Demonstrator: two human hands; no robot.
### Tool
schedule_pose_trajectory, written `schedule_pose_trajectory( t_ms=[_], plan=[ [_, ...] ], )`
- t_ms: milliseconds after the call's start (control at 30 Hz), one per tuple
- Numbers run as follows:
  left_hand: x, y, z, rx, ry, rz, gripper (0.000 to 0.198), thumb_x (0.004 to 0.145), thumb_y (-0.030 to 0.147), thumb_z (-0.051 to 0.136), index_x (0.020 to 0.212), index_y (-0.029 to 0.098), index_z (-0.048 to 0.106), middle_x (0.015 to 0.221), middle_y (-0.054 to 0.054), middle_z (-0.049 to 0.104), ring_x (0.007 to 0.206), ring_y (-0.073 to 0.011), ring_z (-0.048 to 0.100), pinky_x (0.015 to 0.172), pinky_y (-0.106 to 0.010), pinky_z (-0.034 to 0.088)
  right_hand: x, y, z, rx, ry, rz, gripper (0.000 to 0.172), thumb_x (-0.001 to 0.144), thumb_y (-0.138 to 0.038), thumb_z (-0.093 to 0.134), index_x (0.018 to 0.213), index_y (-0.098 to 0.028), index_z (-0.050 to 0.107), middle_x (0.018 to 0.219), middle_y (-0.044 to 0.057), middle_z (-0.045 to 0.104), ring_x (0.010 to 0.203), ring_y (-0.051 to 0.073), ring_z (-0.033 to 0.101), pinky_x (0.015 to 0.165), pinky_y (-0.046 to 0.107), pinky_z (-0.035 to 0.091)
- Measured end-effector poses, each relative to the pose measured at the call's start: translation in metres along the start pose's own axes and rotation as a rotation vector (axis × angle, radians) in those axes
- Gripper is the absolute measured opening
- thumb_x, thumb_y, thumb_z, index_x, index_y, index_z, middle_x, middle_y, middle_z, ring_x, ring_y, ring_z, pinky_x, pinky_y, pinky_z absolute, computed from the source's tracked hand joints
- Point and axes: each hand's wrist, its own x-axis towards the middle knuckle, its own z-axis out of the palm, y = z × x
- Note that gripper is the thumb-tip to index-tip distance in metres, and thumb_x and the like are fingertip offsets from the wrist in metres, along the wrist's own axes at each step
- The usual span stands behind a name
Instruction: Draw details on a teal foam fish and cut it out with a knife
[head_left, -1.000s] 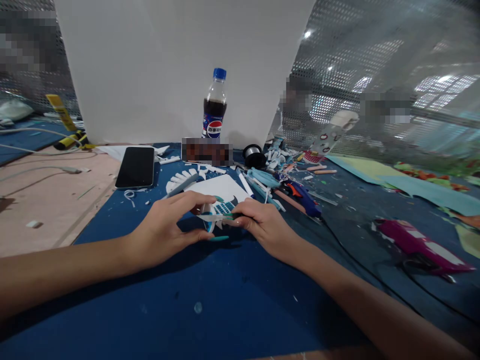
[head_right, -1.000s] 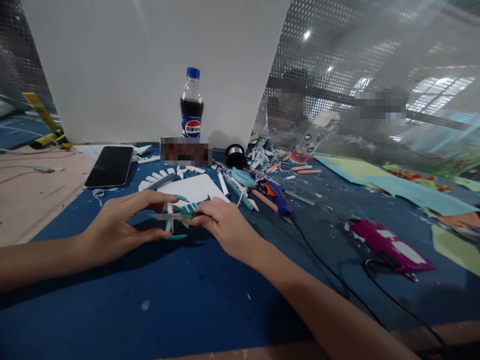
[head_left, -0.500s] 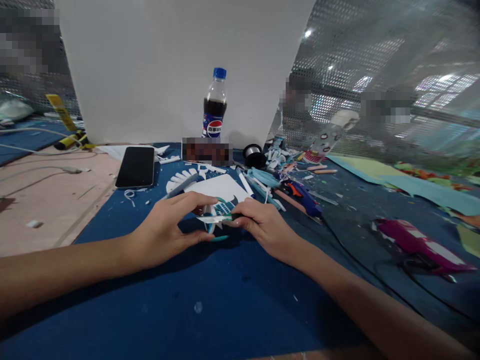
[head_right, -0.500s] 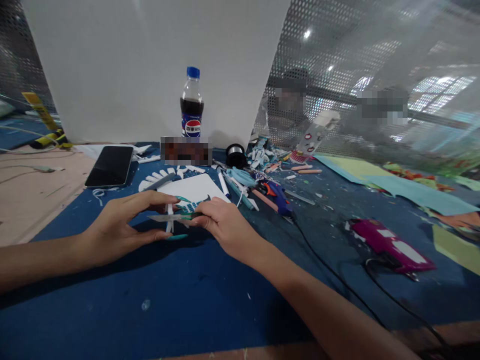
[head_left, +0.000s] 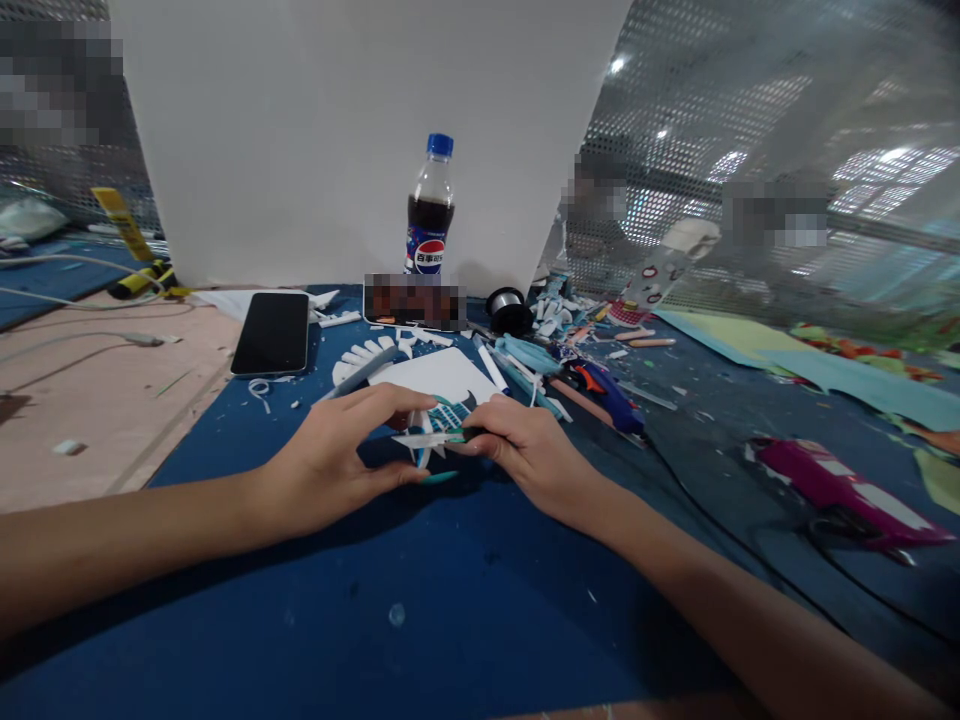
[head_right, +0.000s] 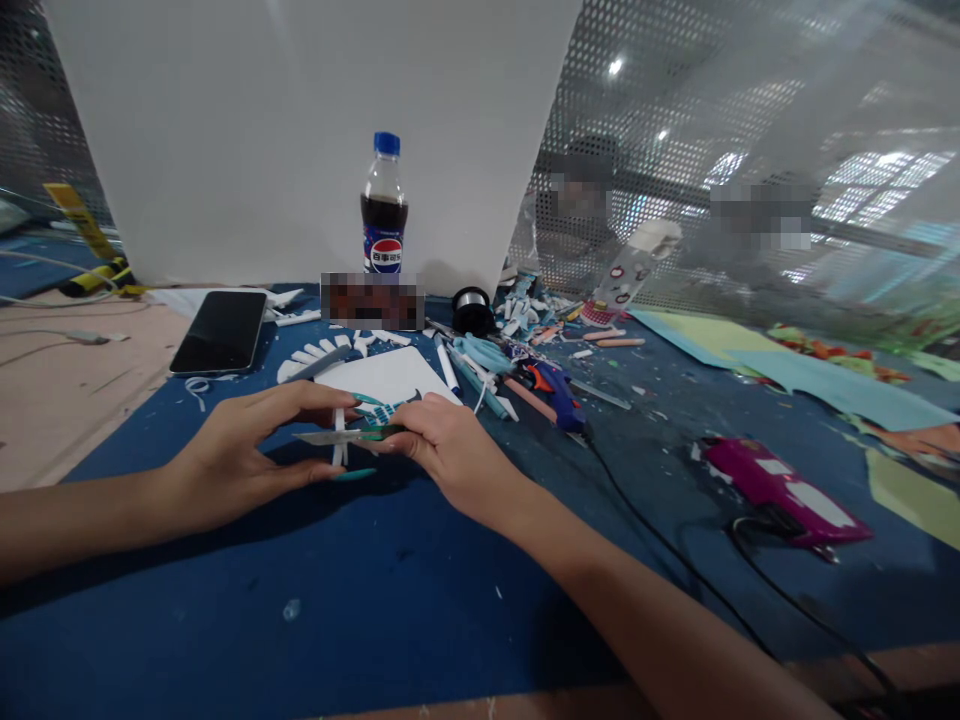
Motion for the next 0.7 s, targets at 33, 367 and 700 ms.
schedule_pose_trajectory(
  t_ms=[33,367,700],
  plan=[
    [0.0000,-0.0003,0.0001,-0.001,0.002,0.002,0.036,0.095,0.045,0.056,0.123,0.021,0.052,0.105,-0.009,0.068,0.085,-0.0199,0.067,0.072,-0.033,0.056,0.0000,0.0000,0.0001,0.000,-0.002,-0.001,0.053,0.100,-0.056,0.031,0.080,-0.017,0.062,0.070,0.003,0.060,0.065,0.015,0.053,0.061,0.026,0.038],
    [0.0007,0.0004,0.0000,-0.055,0.010,0.019,0.035,0.094,0.044,0.059,0.120,0.021,0.056,0.103,-0.008,0.069,0.087,-0.0201,0.068,0.074,-0.033,0.057,0.0002,-0.0015,0.0009,-0.003,-0.017,0.018,0.056,0.099,-0.058,0.027,0.079,-0.017,0.060,0.069,0.003,0.058,0.064,0.015,0.051,0.059,0.026,0.036],
    [0.0002,0.0026,0.0002,-0.085,0.024,0.058,0.031,0.091,0.034,0.065,0.118,0.018,0.061,0.105,-0.008,0.071,0.090,-0.0196,0.070,0.076,-0.028,0.059,0.0006,-0.0016,0.0032,0.028,-0.024,0.017,0.052,0.100,-0.055,0.032,0.077,-0.017,0.059,0.068,0.003,0.058,0.066,0.016,0.051,0.061,0.027,0.036]
  ],
)
